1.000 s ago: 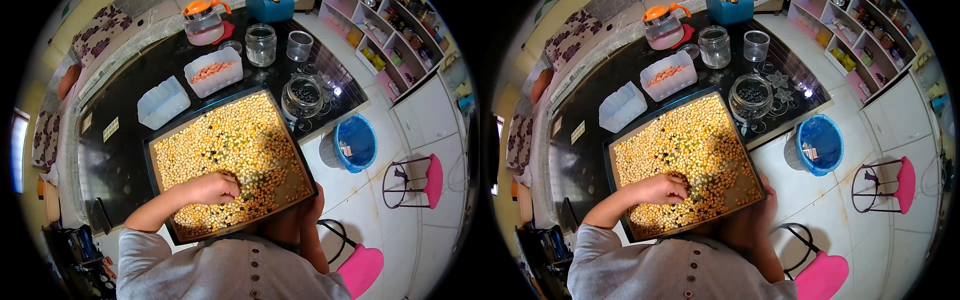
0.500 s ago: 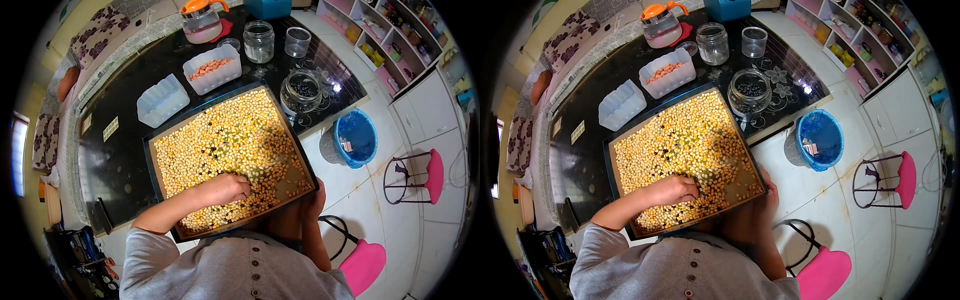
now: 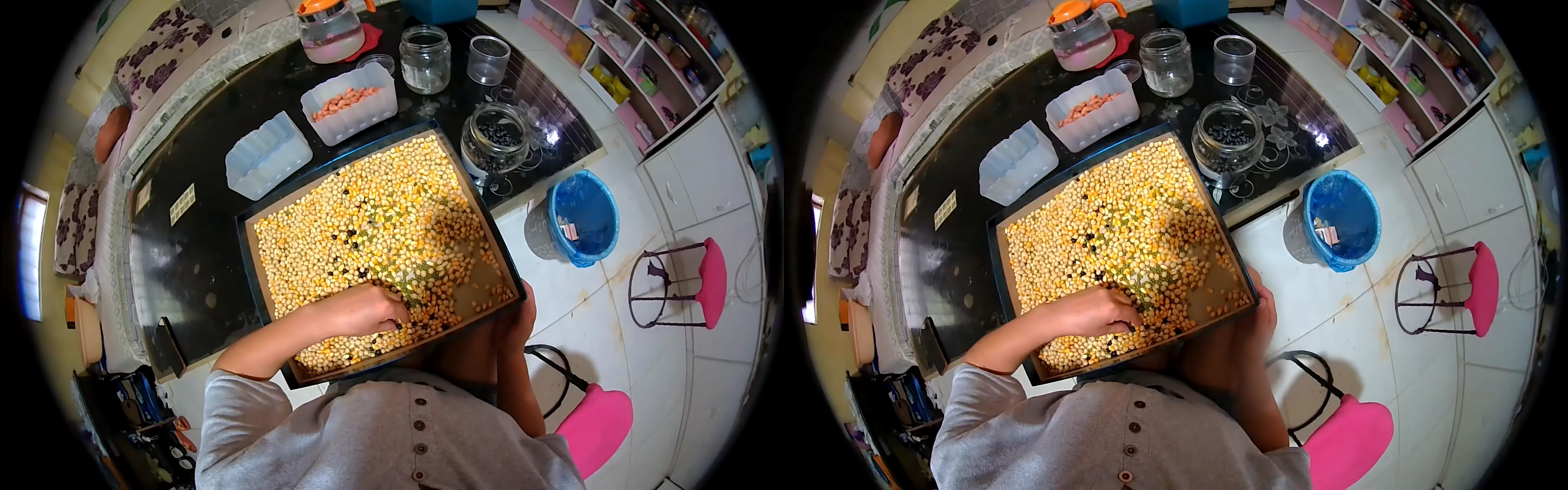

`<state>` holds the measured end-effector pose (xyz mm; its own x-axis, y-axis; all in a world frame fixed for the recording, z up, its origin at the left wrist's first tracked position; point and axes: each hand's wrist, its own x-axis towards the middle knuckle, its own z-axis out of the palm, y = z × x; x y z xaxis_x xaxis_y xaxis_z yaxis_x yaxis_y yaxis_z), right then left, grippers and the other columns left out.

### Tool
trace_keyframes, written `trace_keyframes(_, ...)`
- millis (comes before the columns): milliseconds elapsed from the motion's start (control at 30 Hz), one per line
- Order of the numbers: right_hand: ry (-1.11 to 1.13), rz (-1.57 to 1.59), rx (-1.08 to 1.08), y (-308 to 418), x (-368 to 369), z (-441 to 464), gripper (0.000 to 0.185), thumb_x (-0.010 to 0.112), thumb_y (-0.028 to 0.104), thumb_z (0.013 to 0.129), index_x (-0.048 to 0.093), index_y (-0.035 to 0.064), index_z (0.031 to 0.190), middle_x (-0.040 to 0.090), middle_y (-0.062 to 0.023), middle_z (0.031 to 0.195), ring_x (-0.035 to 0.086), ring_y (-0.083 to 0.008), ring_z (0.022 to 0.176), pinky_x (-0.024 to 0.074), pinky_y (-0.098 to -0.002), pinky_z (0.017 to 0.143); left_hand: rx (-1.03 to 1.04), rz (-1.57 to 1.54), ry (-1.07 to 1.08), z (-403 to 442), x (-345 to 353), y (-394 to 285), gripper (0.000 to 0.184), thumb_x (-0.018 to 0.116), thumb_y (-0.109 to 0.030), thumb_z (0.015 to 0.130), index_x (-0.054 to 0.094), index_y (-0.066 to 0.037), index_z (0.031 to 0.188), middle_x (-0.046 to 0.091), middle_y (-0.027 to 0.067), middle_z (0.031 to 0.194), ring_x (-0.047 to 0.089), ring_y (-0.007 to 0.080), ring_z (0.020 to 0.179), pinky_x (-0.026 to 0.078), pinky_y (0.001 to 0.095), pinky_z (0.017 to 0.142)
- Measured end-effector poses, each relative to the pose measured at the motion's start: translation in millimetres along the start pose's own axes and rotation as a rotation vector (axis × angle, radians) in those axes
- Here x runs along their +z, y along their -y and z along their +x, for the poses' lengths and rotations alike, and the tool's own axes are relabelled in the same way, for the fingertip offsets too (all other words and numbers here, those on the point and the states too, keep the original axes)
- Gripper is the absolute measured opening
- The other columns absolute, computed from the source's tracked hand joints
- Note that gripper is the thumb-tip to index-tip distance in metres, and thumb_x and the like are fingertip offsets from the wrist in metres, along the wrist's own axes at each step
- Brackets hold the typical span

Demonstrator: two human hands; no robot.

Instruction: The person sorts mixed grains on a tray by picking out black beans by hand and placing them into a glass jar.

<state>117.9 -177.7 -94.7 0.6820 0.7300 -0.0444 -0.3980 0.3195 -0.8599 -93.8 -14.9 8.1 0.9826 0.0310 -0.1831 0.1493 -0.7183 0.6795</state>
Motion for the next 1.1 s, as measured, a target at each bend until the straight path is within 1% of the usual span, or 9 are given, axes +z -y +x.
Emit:
trace_keyframes(133, 0.031, 0.024, 0.001, -5.2, -7.7, 0.2, 0.046, 0.039, 0.035, 0.092, 0.043, -0.0031, 0.117, 0.052, -0.0099, 0.108, 0.050, -0.0167, 0.100, 0.0384, -0.0305, 0.089, -0.018, 0.043, 0.029, 0.5, 3.2, 1.6, 0.017, 0.066, -0.012, 0.074, 0.063, -0.004, 0.089, 0.063, 0.0107, 0.080, 0.062, 0.0262, 0.074, 0.052, 0.0352, 0.065)
trace_keyframes(333, 0.036, -0.025, -0.032, -3.5, -5.0, 0.9, 0.047, 0.039, 0.037, 0.092, 0.043, -0.0035, 0.117, 0.052, -0.0094, 0.107, 0.049, -0.0152, 0.099, 0.0386, -0.0292, 0.088, -0.024, -0.043, 0.007, -0.7, 1.1, -4.8, 0.016, 0.066, -0.012, 0.075, 0.062, -0.003, 0.087, 0.063, 0.0103, 0.082, 0.062, 0.0258, 0.075, 0.052, 0.0352, 0.066)
trace_keyframes(433, 0.021, 0.011, -0.008, -0.2, -1.0, 0.5, 0.047, 0.039, 0.036, 0.092, 0.044, -0.0036, 0.116, 0.053, -0.0092, 0.107, 0.050, -0.0150, 0.098, 0.0384, -0.0287, 0.088, 0.016, -0.020, -0.004, -0.3, 4.9, -2.5, 0.016, 0.066, -0.012, 0.075, 0.062, -0.003, 0.087, 0.063, 0.0098, 0.082, 0.063, 0.0254, 0.074, 0.052, 0.0347, 0.065)
trace_keyframes(533, 0.038, 0.029, -0.012, -2.0, -4.1, 0.6, 0.046, 0.039, 0.036, 0.092, 0.044, -0.0035, 0.117, 0.053, -0.0091, 0.107, 0.050, -0.0152, 0.098, 0.0386, -0.0288, 0.088, -0.016, -0.007, 0.048, 1.2, 6.6, -2.7, 0.016, 0.066, -0.013, 0.075, 0.062, -0.003, 0.087, 0.064, 0.0097, 0.082, 0.063, 0.0254, 0.073, 0.052, 0.0344, 0.065)
trace_keyframes(733, 0.024, 0.035, 0.016, -0.2, -1.7, -0.3, 0.048, 0.039, 0.036, 0.092, 0.043, -0.0038, 0.118, 0.053, -0.0092, 0.107, 0.050, -0.0156, 0.099, 0.0386, -0.0291, 0.088, 0.032, -0.065, -0.002, 1.4, 8.9, 2.3, 0.016, 0.065, -0.015, 0.076, 0.062, -0.003, 0.087, 0.063, 0.0098, 0.080, 0.063, 0.0265, 0.072, 0.052, 0.0348, 0.064)
trace_keyframes(833, 0.034, 0.016, 0.005, -0.9, -4.5, -0.3, 0.048, 0.039, 0.037, 0.092, 0.043, -0.0038, 0.118, 0.053, -0.0097, 0.108, 0.050, -0.0158, 0.100, 0.0384, -0.0293, 0.088, 0.014, -0.098, -0.009, 1.7, 8.7, -1.9, 0.015, 0.064, -0.015, 0.077, 0.062, -0.003, 0.085, 0.063, 0.0100, 0.077, 0.062, 0.0270, 0.072, 0.051, 0.0355, 0.063)
trace_keyframes(933, 0.030, 0.018, 0.012, -3.2, -8.1, -0.7, 0.048, 0.038, 0.037, 0.092, 0.043, -0.0038, 0.118, 0.053, -0.0100, 0.108, 0.050, -0.0159, 0.100, 0.0383, -0.0294, 0.089, -0.004, -0.046, 0.003, 3.8, 9.5, -3.7, 0.013, 0.064, -0.014, 0.077, 0.062, -0.003, 0.084, 0.063, 0.0102, 0.077, 0.062, 0.0272, 0.071, 0.051, 0.0359, 0.063)
trace_keyframes(1000, 0.024, 0.019, 0.012, -3.2, -6.1, 0.0, 0.048, 0.038, 0.037, 0.092, 0.043, -0.0039, 0.118, 0.053, -0.0100, 0.108, 0.050, -0.0159, 0.100, 0.0384, -0.0295, 0.089, -0.015, -0.073, 0.039, 4.9, 9.5, -2.1, 0.013, 0.064, -0.013, 0.076, 0.061, -0.003, 0.084, 0.062, 0.0105, 0.077, 0.062, 0.0271, 0.072, 0.050, 0.0361, 0.064)
trace_keyframes(1100, 0.014, 0.023, 0.031, -2.2, -6.1, 0.4, 0.048, 0.039, 0.037, 0.092, 0.043, -0.0040, 0.118, 0.053, -0.0102, 0.108, 0.050, -0.0161, 0.100, 0.0384, -0.0298, 0.089, -0.034, -0.031, 0.014, 3.8, 12.2, 5.7, 0.013, 0.065, -0.013, 0.076, 0.061, -0.004, 0.084, 0.063, 0.0104, 0.077, 0.062, 0.0270, 0.072, 0.051, 0.0359, 0.064)
